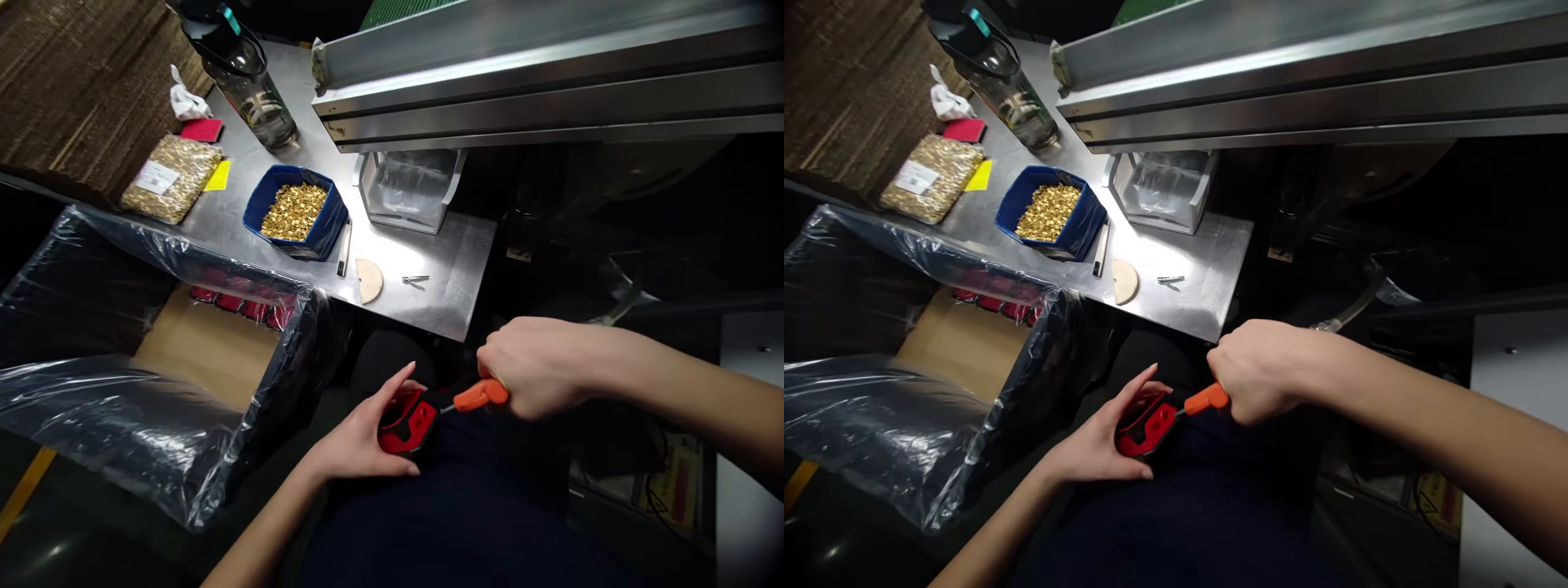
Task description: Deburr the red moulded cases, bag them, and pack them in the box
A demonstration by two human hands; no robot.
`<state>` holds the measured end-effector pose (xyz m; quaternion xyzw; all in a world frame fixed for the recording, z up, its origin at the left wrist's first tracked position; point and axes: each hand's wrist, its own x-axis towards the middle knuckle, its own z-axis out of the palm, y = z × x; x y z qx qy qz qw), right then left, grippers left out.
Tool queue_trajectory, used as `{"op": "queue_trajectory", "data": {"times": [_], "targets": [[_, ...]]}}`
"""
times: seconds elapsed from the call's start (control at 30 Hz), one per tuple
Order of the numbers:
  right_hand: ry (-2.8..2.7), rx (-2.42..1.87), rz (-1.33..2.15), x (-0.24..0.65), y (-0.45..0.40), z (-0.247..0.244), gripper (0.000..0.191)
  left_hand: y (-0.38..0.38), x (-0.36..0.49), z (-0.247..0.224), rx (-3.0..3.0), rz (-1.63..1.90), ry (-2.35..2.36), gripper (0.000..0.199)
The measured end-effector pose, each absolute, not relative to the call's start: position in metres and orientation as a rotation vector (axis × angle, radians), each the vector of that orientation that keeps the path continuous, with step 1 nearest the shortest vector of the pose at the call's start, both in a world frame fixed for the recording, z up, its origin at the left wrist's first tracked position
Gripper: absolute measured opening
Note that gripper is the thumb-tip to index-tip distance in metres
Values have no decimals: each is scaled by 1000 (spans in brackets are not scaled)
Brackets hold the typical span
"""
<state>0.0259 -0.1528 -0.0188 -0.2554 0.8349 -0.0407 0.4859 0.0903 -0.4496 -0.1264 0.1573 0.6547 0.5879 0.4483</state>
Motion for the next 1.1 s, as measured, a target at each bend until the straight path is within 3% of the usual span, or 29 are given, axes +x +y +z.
{"op": "queue_trajectory", "data": {"times": [0.17,0.23,0.33,0.43,0.53,0.6,0.7,0.8,0.83,0.93,1.1], "targets": [[2072,-580,-156,24,-142,-47,29,-454,112,-151,-252,2042,1037,109],[2040,-581,-207,32,-140,-57,30,-453,118,-156,-421,2107,1047,102],[2003,-597,-263,42,-137,-61,29,-447,111,-144,-257,1832,1482,113],[2078,-603,-214,39,-139,-53,26,-435,90,-118,339,1260,1925,132],[2110,-617,-91,30,-150,-41,18,-424,70,-100,863,792,1982,131],[2081,-638,-22,27,-157,-36,11,-422,62,-97,959,711,1933,131],[2152,-677,-25,30,-147,-41,5,-432,59,-101,741,919,1860,115],[2463,-775,-87,30,-108,-66,18,-447,68,-112,273,1389,1692,69],[2567,-783,-60,28,-91,-78,24,-449,73,-116,96,1569,1588,61],[2670,-602,171,12,-43,-123,43,-438,85,-127,-340,1924,1323,59],[2672,-305,287,-34,-4,-193,48,-392,76,-137,-493,1987,1265,59]]}}
